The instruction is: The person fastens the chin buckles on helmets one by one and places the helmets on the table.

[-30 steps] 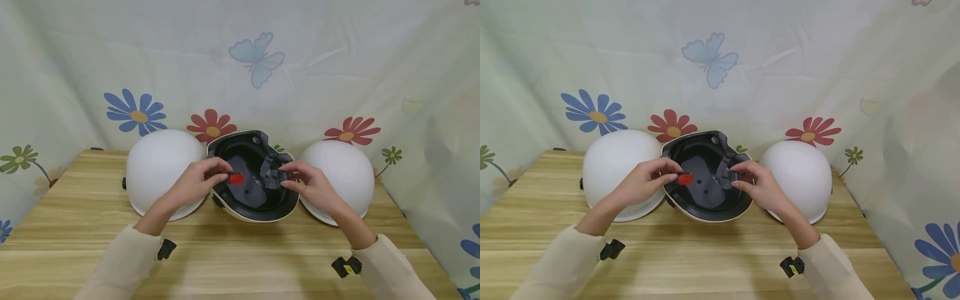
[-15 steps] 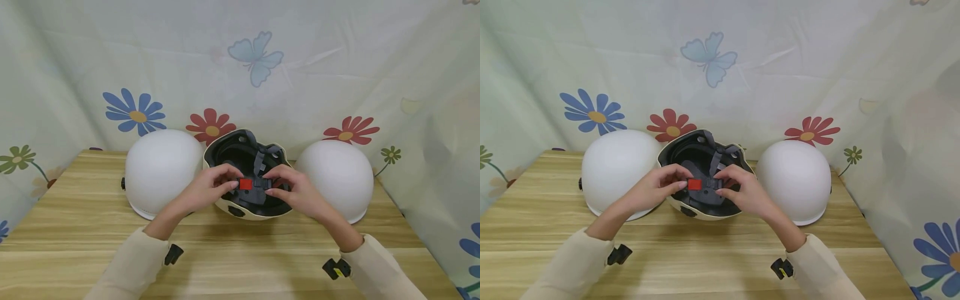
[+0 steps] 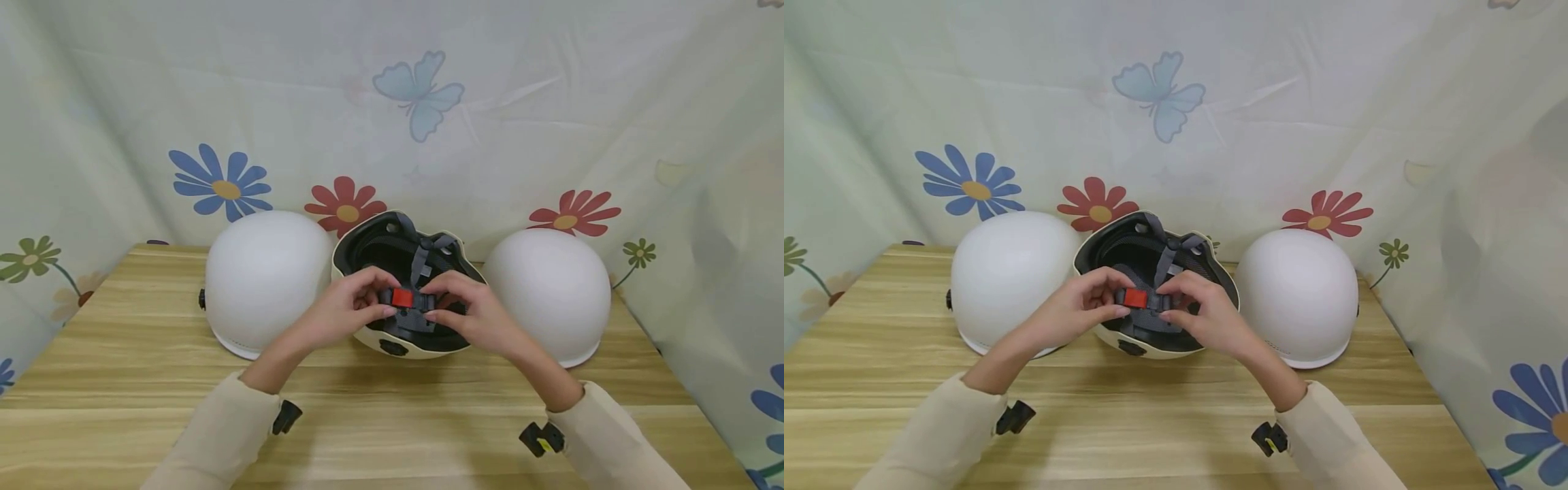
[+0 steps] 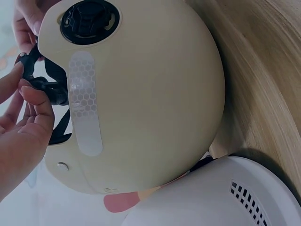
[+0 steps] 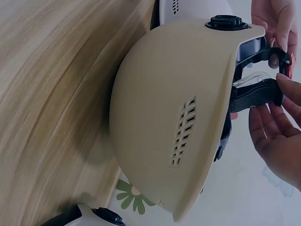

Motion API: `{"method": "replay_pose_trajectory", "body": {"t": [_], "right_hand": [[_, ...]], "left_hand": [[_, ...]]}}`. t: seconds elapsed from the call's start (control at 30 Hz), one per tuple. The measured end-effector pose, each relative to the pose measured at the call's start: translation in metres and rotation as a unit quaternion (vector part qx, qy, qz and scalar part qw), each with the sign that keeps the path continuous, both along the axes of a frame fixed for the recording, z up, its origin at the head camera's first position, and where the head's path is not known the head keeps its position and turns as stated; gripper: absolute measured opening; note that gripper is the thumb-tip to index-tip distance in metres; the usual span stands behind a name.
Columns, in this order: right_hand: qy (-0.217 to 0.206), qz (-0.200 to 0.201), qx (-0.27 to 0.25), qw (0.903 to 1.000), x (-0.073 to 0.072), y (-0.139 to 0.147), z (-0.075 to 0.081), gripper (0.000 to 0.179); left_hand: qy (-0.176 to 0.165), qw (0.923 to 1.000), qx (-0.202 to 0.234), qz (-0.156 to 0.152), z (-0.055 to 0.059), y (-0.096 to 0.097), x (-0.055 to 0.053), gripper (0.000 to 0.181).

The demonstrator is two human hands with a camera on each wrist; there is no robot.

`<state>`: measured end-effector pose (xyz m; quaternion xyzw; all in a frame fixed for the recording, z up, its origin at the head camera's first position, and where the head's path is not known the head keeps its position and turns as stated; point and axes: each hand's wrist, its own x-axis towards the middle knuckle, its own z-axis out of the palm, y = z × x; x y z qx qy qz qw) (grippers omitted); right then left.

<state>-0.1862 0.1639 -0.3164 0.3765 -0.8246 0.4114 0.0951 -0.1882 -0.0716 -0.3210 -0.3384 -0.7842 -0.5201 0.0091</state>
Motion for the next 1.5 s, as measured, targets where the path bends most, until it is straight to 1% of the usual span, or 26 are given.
{"method": "replay_pose_trajectory", "body": {"t": [0.17, 0.33, 0.4, 0.6, 0.73, 0.87, 1.0, 1.17, 1.27, 1.4, 1.5], "right_hand": [[0.006, 0.011, -0.013, 0.9998, 0.0, -0.003, 0.002, 0.029], [0.009, 0.013, -0.024, 0.9996, 0.0, -0.004, 0.004, 0.029], [0.003, 0.007, -0.026, 0.9996, 0.0, -0.004, 0.005, 0.029], [-0.038, -0.016, -0.021, 0.9989, 0.001, -0.004, 0.006, 0.028], [-0.056, -0.029, -0.013, 0.9979, 0.001, -0.005, 0.007, 0.027], [-0.061, -0.029, -0.014, 0.9976, 0.001, -0.004, 0.006, 0.027], [-0.066, -0.035, -0.011, 0.9971, 0.003, -0.004, 0.007, 0.027], [-0.071, -0.047, 0.003, 0.9964, 0.006, -0.004, 0.01, 0.027], [-0.07, -0.047, 0.005, 0.9965, 0.008, -0.005, 0.011, 0.026], [-0.063, -0.038, 0.002, 0.9973, 0.007, -0.006, 0.011, 0.026], [-0.061, -0.041, 0.001, 0.9973, 0.007, -0.007, 0.011, 0.026]], "left_hand": [[0.02, 0.9995, 0.012, 0.023, 0.0, 0.004, 0.001, 0.028], [0.016, 0.9983, 0.023, 0.052, 0.001, 0.006, 0.001, 0.026], [0.012, 0.9976, 0.033, 0.06, 0.001, 0.007, 0.001, 0.026], [-0.001, 0.9952, 0.06, 0.077, -0.001, 0.009, 0.001, 0.027], [-0.013, 0.9942, 0.071, 0.079, -0.003, 0.009, 0.001, 0.027], [-0.019, 0.993, 0.084, 0.081, -0.005, 0.009, 0.001, 0.026], [-0.032, 0.9911, 0.101, 0.08, -0.007, 0.01, 0.001, 0.025], [-0.043, 0.9886, 0.127, 0.069, -0.008, 0.011, 0.001, 0.027], [-0.035, 0.9876, 0.139, 0.063, -0.008, 0.012, 0.001, 0.028], [-0.005, 0.9877, 0.143, 0.062, -0.008, 0.012, 0.001, 0.029], [0.017, 0.9874, 0.146, 0.058, -0.008, 0.013, 0.0, 0.029]]}}
